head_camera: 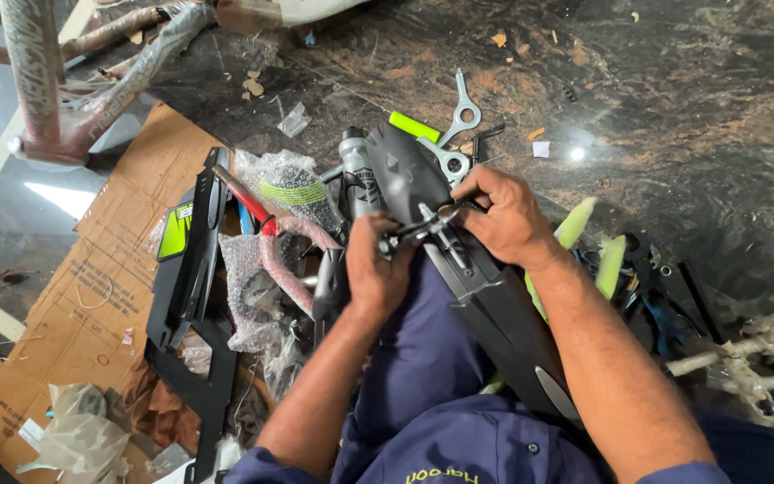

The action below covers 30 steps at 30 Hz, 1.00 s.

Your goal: The person assembles a black plastic bicycle fender by sliding it onto a metal bracket and securing it with a bolt and nut before attaching a fork to the bicycle frame.

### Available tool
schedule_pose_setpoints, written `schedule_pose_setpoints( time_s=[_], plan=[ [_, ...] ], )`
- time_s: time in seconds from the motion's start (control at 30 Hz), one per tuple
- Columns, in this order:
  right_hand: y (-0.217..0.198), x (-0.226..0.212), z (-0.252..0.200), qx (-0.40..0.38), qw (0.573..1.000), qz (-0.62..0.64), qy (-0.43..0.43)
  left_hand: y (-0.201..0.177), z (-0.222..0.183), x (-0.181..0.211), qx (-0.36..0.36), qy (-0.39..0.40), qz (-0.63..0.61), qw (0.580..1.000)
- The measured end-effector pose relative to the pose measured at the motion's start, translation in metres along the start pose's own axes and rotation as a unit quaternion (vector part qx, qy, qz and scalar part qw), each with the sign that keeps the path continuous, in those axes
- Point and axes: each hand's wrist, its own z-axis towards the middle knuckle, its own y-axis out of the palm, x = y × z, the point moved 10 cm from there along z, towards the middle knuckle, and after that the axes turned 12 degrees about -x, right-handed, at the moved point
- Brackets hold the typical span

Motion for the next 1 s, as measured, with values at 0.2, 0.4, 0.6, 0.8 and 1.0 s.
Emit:
schedule_pose_setpoints(
  time_s=[0.2, 0.4, 0.6, 0.8, 1.0],
  plan=[
    [-0.009, -0.005, -0.011, 0.034, 0.999, 0.004, -0.011, -0.003, 0.012, 0.019, -0.103, -0.008, 0.023, 0.994],
    [-0.015, -0.006, -0.010, 0.016, 0.999, 0.034, -0.034, -0.031, 0.018, 0.087, -0.035, 0.090, 0.030, 0.995],
    [-0.024, 0.005, -0.029, 0.016, 0.987, 0.138, 0.075, -0.030, 0.037, 0.077, -0.131, -0.016, 0.027, 0.991],
    [-0.043, -0.058, -0.104, 0.020, 0.970, -0.099, 0.222, -0.078, 0.053, 0.112, 0.026, 0.037, 0.008, 0.999],
    [-0.057, -0.125, -0.132, 0.079, 0.885, -0.419, 0.188, -0.052, 0.070, 0.162, 0.019, 0.082, -0.030, 0.996]
  ],
)
